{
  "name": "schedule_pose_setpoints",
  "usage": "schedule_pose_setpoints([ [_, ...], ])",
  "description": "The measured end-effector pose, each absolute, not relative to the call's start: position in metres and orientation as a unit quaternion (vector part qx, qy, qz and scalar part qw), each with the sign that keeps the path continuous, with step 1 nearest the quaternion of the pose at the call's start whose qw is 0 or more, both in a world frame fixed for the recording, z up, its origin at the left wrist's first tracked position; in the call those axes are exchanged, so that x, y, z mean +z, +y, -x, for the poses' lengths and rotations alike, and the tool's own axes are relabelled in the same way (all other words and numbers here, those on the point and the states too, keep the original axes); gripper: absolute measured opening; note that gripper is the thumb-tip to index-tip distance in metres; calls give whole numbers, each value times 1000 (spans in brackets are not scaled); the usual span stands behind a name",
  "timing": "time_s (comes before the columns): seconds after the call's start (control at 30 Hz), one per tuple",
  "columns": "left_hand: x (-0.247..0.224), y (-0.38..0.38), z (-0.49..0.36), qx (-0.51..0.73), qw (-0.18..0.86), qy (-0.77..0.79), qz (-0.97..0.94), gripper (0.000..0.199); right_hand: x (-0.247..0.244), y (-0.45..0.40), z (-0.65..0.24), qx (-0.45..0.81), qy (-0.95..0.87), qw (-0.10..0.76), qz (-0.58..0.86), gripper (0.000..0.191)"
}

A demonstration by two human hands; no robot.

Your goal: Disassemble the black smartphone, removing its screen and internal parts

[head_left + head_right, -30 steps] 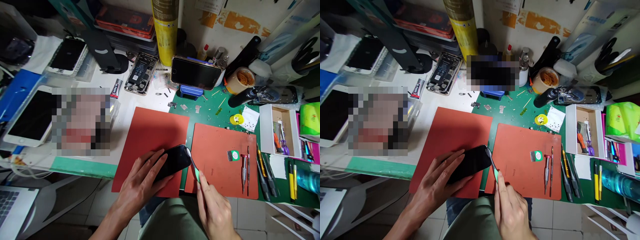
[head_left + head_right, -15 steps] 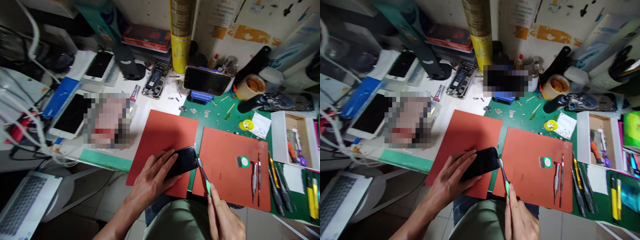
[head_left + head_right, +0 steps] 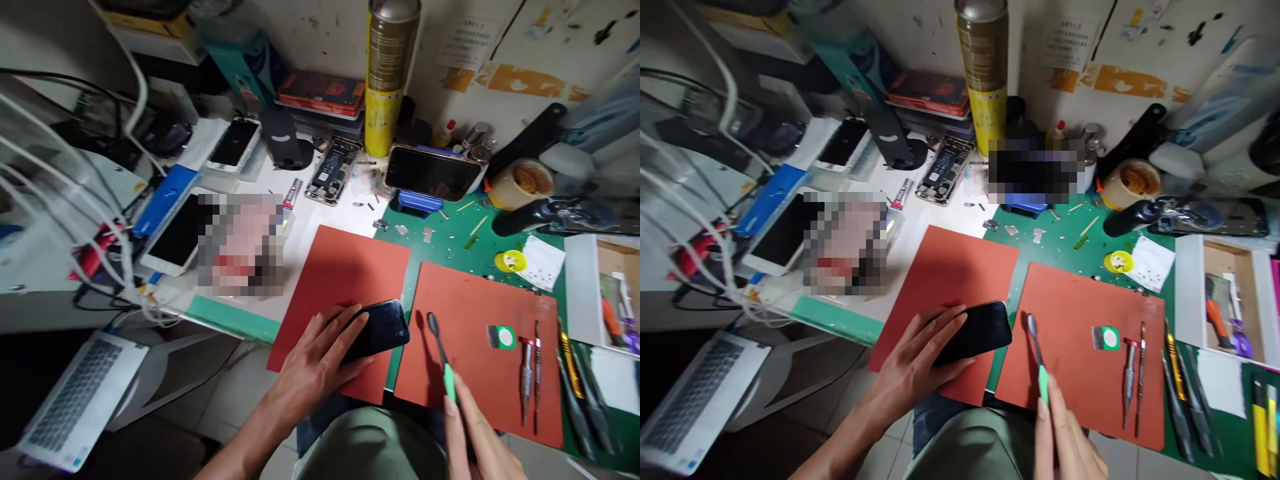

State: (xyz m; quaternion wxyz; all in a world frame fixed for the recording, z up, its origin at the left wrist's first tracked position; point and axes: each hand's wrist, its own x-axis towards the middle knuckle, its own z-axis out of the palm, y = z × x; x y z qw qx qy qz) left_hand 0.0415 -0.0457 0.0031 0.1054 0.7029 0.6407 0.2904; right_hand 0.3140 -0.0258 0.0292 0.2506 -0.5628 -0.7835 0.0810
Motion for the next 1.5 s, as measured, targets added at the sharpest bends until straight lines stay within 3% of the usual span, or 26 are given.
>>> schedule_pose_setpoints([
  [0.37, 0, -43, -42, 296, 106, 642, -699, 87, 13, -17, -316, 151, -864, 234, 420, 67],
  [0.63, -2, -43, -42, 297, 95, 639, -703, 85, 12, -18, -315, 135, -865, 236, 422, 70],
  [0.8, -2, -43, -42, 294, 91, 639, -705, 83, 16, -18, -315, 140, -853, 202, 461, 61],
  [0.93, 0, -42, -42, 300, 91, 637, -705, 82, 15, -16, -314, 152, -863, 219, 429, 69],
  [1.5, -2, -43, -42, 298, 91, 638, -704, 85, 13, -17, -312, 137, -863, 233, 427, 68],
])
